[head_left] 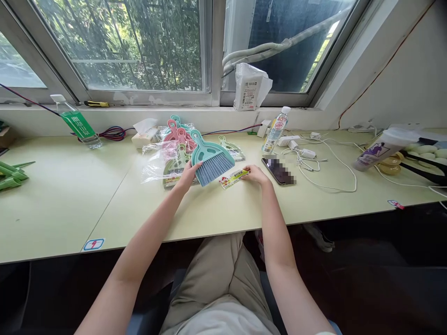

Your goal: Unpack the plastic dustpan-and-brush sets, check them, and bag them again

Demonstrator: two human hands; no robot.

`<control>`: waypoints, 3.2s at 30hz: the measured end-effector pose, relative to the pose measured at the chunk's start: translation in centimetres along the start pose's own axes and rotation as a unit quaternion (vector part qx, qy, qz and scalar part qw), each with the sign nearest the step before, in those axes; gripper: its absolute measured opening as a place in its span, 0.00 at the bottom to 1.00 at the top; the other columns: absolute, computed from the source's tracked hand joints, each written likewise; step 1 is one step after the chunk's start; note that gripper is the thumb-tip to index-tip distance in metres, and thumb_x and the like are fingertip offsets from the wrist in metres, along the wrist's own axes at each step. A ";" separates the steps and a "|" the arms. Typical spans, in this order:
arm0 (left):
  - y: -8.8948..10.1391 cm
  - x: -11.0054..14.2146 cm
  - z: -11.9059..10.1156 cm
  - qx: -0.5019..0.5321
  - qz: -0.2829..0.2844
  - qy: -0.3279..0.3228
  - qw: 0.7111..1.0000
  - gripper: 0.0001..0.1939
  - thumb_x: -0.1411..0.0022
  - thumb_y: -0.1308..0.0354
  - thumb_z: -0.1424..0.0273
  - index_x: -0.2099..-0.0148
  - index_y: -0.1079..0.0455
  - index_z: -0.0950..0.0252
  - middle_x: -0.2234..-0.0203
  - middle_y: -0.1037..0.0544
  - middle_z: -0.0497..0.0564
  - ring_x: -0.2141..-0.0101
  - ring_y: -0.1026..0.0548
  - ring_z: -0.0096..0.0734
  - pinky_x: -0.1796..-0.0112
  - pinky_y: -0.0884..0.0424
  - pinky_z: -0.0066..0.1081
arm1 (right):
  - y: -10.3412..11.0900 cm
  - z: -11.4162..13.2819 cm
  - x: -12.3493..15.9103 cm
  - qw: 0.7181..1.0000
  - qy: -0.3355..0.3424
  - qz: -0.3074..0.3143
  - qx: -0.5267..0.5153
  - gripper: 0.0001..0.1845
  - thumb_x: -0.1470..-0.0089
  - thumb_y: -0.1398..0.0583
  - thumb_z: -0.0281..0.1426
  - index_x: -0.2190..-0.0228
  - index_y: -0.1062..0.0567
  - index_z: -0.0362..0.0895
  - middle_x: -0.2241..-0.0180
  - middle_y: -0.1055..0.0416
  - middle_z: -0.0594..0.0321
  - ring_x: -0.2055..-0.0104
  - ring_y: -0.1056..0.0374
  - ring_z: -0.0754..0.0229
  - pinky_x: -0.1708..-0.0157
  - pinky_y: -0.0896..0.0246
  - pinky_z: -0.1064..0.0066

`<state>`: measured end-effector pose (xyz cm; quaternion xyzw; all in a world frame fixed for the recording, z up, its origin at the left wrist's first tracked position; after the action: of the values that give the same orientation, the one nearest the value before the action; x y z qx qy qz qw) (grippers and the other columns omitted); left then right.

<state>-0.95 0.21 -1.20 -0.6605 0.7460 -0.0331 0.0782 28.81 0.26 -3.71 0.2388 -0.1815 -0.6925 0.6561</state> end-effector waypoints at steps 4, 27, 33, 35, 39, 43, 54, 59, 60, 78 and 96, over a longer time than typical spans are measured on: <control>-0.1 -0.1 0.1 -0.001 -0.024 -0.002 1.000 0.25 0.46 0.39 0.61 0.47 0.34 0.61 0.54 0.25 0.54 0.54 0.26 0.39 0.57 0.28 0.35 | 0.7 2.1 0.9 0.980 0.029 0.041 -0.192 0.20 0.66 0.28 0.39 0.69 0.22 0.43 0.68 0.23 0.60 0.67 0.30 0.57 0.60 0.33 0.65; -2.3 1.6 0.4 0.012 0.079 0.009 0.997 0.34 0.44 0.39 0.49 0.39 0.42 0.57 0.48 0.28 0.55 0.50 0.26 0.46 0.56 0.25 0.40 | -4.7 5.7 0.8 0.959 0.009 -0.047 -0.280 0.24 0.64 0.29 0.44 0.67 0.28 0.45 0.65 0.26 0.61 0.76 0.30 0.62 0.70 0.26 0.62; -2.3 1.7 0.3 0.013 0.053 0.002 0.998 0.33 0.47 0.37 0.60 0.41 0.41 0.58 0.52 0.27 0.53 0.53 0.25 0.42 0.57 0.26 0.38 | -4.5 5.9 0.8 0.971 0.046 -0.074 -0.224 0.22 0.59 0.33 0.46 0.67 0.30 0.45 0.65 0.27 0.60 0.77 0.32 0.62 0.81 0.37 0.68; -2.3 1.6 0.4 0.014 0.048 0.001 0.999 0.33 0.50 0.37 0.65 0.42 0.41 0.59 0.53 0.27 0.52 0.54 0.26 0.41 0.57 0.26 0.38 | -4.4 6.1 1.0 0.974 0.059 -0.089 -0.200 0.19 0.57 0.35 0.45 0.67 0.29 0.46 0.64 0.27 0.60 0.77 0.33 0.62 0.79 0.37 0.68; -2.3 1.5 0.6 0.015 0.040 -0.006 0.999 0.34 0.53 0.37 0.68 0.43 0.41 0.60 0.54 0.28 0.52 0.53 0.27 0.41 0.58 0.26 0.37 | -4.3 6.7 1.7 0.985 0.077 -0.136 -0.078 0.15 0.51 0.37 0.41 0.63 0.27 0.47 0.59 0.27 0.59 0.70 0.32 0.59 0.66 0.33 0.65; -2.3 1.6 0.3 0.022 0.033 -0.020 0.999 0.36 0.53 0.38 0.67 0.41 0.42 0.59 0.52 0.28 0.52 0.53 0.27 0.42 0.58 0.26 0.38 | -4.6 6.9 2.1 0.968 0.063 -0.235 -0.063 0.31 0.51 0.37 0.41 0.47 0.36 0.48 0.47 0.36 0.52 0.56 0.32 0.54 0.55 0.33 0.62; -1.8 1.4 -0.6 0.074 0.010 -0.061 0.995 0.39 0.53 0.35 0.66 0.38 0.43 0.58 0.52 0.26 0.54 0.53 0.26 0.43 0.62 0.25 0.32 | -8.6 7.9 2.1 0.875 0.015 0.030 -0.482 0.29 0.46 0.41 0.47 0.45 0.37 0.51 0.49 0.27 0.60 0.52 0.27 0.56 0.55 0.27 0.64; -1.5 1.2 -0.9 0.032 0.021 -0.043 0.998 0.37 0.54 0.33 0.66 0.41 0.39 0.60 0.56 0.25 0.52 0.58 0.24 0.38 0.64 0.24 0.32 | -8.9 8.1 2.0 0.861 -0.008 0.012 -0.508 0.18 0.50 0.34 0.38 0.60 0.30 0.46 0.61 0.21 0.62 0.60 0.24 0.58 0.56 0.26 0.62; -1.4 1.1 -1.2 0.004 0.027 -0.040 0.999 0.36 0.53 0.33 0.64 0.42 0.38 0.60 0.56 0.24 0.52 0.59 0.24 0.37 0.66 0.24 0.31 | -8.8 8.1 1.9 0.858 -0.013 0.009 -0.513 0.17 0.51 0.33 0.37 0.61 0.29 0.45 0.63 0.21 0.62 0.61 0.24 0.57 0.56 0.26 0.61; 4.3 -0.5 -2.3 -0.636 -0.210 -0.162 0.725 0.27 0.38 0.51 0.70 0.37 0.38 0.70 0.38 0.38 0.66 0.40 0.40 0.57 0.43 0.43 0.52 | -8.3 7.7 1.7 0.871 -0.032 0.033 -0.489 0.10 0.47 0.36 0.28 0.62 0.29 0.43 0.66 0.21 0.63 0.66 0.23 0.59 0.57 0.25 0.59; 6.6 -0.9 -3.2 -0.500 -0.357 -0.115 0.780 0.18 0.33 0.52 0.66 0.48 0.26 0.61 0.49 0.24 0.56 0.47 0.32 0.47 0.41 0.49 0.49 | -8.2 7.5 1.7 0.892 -0.016 0.075 -0.446 0.14 0.50 0.33 0.30 0.61 0.27 0.44 0.64 0.21 0.62 0.62 0.23 0.57 0.57 0.25 0.59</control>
<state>-7.79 1.77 0.99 -0.8247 0.3539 0.3956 -0.1952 17.74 -1.33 -2.31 -0.1041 0.1188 -0.6534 0.7404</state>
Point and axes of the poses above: each hand's wrist, its own x-axis away from the middle knuckle, its own y-axis out of the back of the hand, z = x × y, the point moved 2 cm from there along -x, towards the middle knuckle
